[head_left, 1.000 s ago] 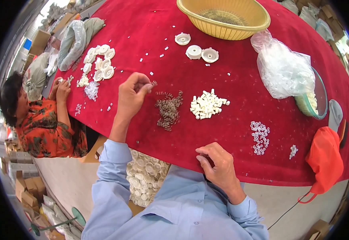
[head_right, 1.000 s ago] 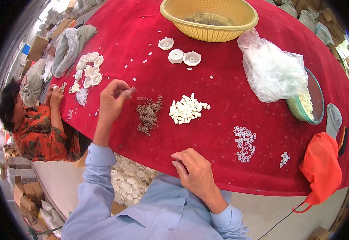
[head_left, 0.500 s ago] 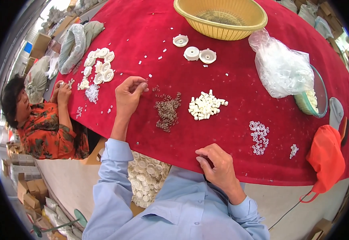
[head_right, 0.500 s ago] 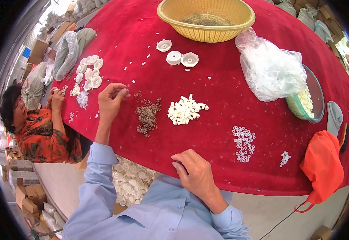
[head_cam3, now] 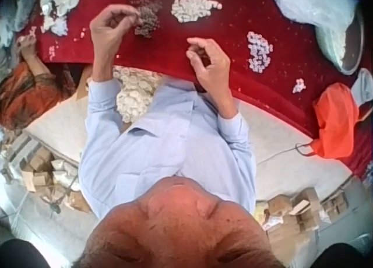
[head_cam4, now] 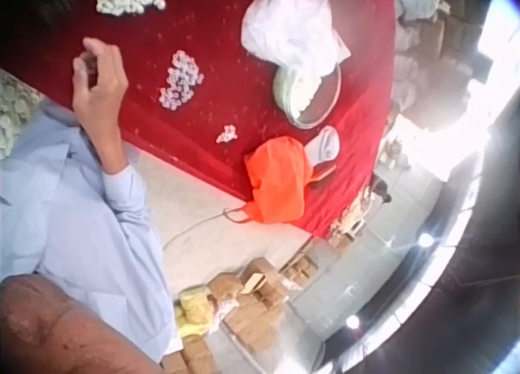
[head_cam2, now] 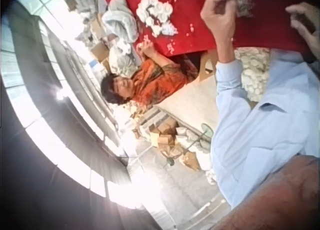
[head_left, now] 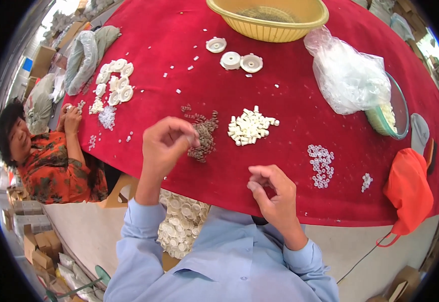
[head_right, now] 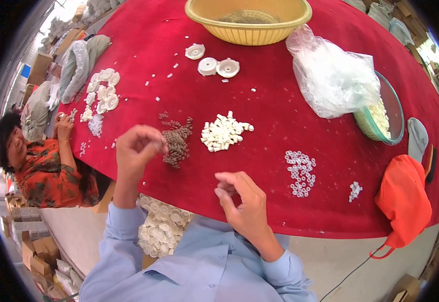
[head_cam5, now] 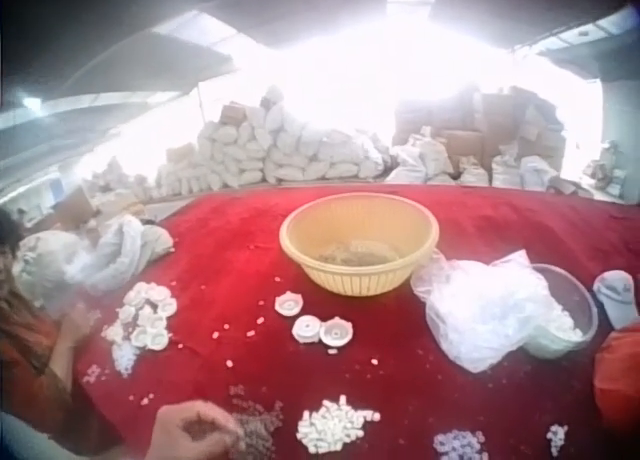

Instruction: The person assembles small components by hand, inserting springs onto plastic plugs and fitting the sub-assemblies into round plastic caps.

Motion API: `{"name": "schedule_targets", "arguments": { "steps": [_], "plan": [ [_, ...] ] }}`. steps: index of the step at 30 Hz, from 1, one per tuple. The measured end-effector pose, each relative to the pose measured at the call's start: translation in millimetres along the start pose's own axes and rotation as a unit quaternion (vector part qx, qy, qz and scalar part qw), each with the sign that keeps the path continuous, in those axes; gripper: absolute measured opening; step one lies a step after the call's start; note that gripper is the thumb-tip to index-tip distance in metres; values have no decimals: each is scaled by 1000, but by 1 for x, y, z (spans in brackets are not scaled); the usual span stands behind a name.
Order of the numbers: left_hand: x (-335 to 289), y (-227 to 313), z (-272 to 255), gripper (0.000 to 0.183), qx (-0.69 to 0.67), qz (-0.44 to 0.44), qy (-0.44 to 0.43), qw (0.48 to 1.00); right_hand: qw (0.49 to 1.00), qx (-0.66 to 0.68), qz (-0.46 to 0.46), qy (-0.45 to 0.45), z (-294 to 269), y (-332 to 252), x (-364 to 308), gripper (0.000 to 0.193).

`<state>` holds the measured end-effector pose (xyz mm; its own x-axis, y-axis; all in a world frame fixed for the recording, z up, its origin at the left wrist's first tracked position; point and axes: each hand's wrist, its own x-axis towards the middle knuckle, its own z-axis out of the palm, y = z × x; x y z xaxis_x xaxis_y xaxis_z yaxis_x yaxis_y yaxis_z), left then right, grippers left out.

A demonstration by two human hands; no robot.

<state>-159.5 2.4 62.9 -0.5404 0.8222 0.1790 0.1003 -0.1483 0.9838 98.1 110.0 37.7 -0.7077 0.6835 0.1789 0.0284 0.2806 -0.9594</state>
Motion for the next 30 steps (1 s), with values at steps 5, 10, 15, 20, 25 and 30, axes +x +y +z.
{"name": "schedule_targets", "arguments": {
  "steps": [5, 10, 15, 20, 25, 30],
  "plan": [
    [-48, -8, 49, 15, -90, -69, -70, 991, 996, 85, -8, 3, 9, -9, 16, 36],
    [-63, -23, 75, 13, -170, -125, -61, 976, 999, 23, -21, -10, 1, 1, 14, 21],
    [-65, -30, 88, 13, -190, -136, -43, 971, 1000, 14, -6, -2, -2, 3, 11, 18],
    [-65, -33, 95, 10, -151, -108, -1, 983, 999, 30, -8, -9, -8, 10, 18, 19],
    [-64, -42, 93, 13, -124, -127, 44, 983, 978, -147, -28, 143, -30, 24, 65, 23],
    [-63, -47, 97, 14, -139, -117, 58, 982, 964, -215, -15, 153, -27, 48, 90, 22]
  ]
}}
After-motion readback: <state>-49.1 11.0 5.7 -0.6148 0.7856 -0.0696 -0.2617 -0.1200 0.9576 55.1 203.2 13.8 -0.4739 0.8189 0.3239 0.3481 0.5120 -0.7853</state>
